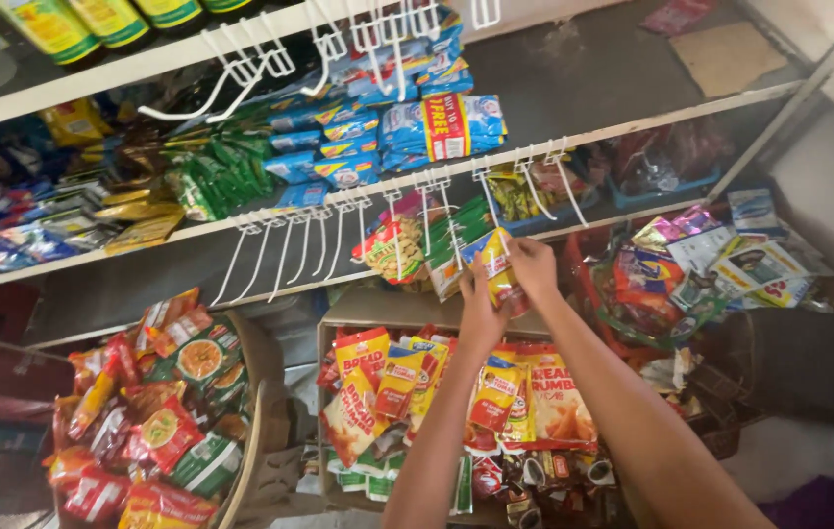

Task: Sorting and hanging various grocery sachets and bread crumbs from a box onto display hooks.

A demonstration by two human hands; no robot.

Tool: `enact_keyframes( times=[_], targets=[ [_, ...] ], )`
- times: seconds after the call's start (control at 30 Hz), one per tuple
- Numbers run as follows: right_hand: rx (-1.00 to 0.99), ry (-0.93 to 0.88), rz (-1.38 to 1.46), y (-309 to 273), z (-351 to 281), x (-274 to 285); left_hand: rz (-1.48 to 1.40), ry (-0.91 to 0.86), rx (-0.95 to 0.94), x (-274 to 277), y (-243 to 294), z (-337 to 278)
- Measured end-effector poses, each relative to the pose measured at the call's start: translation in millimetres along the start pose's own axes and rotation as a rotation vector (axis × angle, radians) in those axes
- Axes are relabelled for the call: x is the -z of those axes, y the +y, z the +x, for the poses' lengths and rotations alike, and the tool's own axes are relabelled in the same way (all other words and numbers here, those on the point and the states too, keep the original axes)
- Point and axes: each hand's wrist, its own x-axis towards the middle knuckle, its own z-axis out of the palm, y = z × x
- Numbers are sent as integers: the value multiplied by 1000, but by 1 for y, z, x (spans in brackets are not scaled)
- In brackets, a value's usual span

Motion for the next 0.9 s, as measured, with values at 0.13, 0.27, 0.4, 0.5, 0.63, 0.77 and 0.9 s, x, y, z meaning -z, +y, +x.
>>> enact_keyframes(
  times=[0.13, 0.27, 0.4, 0.5, 0.63, 0.77, 0.9],
  targets=[
    [-29, 2, -30, 12, -1, -4, 2, -14, 9, 2, -6, 1],
    [-93, -55, -10, 52, -29, -3, -72, -106, 103, 5, -20, -12],
    [-512, -207, 409, 42, -85, 1, -74, -119, -21, 6, -60, -39],
    [-452, -314, 459, 149, -114, -29, -167, -227, 185, 10, -108, -67],
    [-467, -478, 206, 132, -171, -44, 65, -263, 267, 47, -143, -108],
    [-491, -539, 95, 169, -220, -85, 266, -221, 258, 79, -205, -155],
    [-599, -594, 26, 126, -254, -113, 410, -234, 276, 117, -239, -188]
  ],
)
